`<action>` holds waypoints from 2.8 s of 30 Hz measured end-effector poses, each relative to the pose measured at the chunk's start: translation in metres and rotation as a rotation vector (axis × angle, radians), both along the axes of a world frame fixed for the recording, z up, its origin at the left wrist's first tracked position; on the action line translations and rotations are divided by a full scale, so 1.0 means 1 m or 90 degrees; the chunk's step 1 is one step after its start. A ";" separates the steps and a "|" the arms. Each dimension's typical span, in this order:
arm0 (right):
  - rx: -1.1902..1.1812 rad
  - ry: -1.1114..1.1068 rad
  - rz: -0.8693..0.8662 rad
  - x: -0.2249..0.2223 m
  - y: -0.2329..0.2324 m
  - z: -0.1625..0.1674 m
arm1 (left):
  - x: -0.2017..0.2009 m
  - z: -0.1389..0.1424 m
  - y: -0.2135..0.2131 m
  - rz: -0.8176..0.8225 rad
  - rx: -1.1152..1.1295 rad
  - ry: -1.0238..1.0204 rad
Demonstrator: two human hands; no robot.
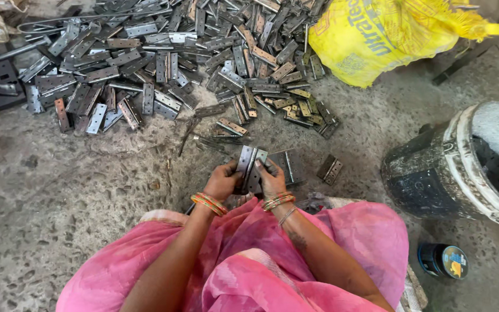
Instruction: The person sits on the floor and assembles small metal hinge components. They pick up two flat metal plates, align them, and use a metal rod to press them together on a metal block. The assembled pieces are then placed into a nearby bucket.
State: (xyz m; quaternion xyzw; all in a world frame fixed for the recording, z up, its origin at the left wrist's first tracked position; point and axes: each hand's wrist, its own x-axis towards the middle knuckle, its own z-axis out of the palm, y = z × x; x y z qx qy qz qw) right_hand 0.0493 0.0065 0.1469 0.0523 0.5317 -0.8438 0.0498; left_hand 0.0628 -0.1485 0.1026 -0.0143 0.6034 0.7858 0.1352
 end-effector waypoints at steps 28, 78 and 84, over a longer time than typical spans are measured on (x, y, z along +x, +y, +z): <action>0.794 0.014 -0.118 -0.092 0.115 -0.026 | 0.006 -0.001 -0.001 0.115 -0.129 -0.090; 0.267 -0.134 0.014 -0.103 -0.060 -0.012 | -0.031 0.004 -0.006 0.240 -0.437 0.038; 0.106 -0.144 -0.008 -0.056 -0.044 0.001 | -0.024 -0.007 0.009 0.245 -0.386 0.104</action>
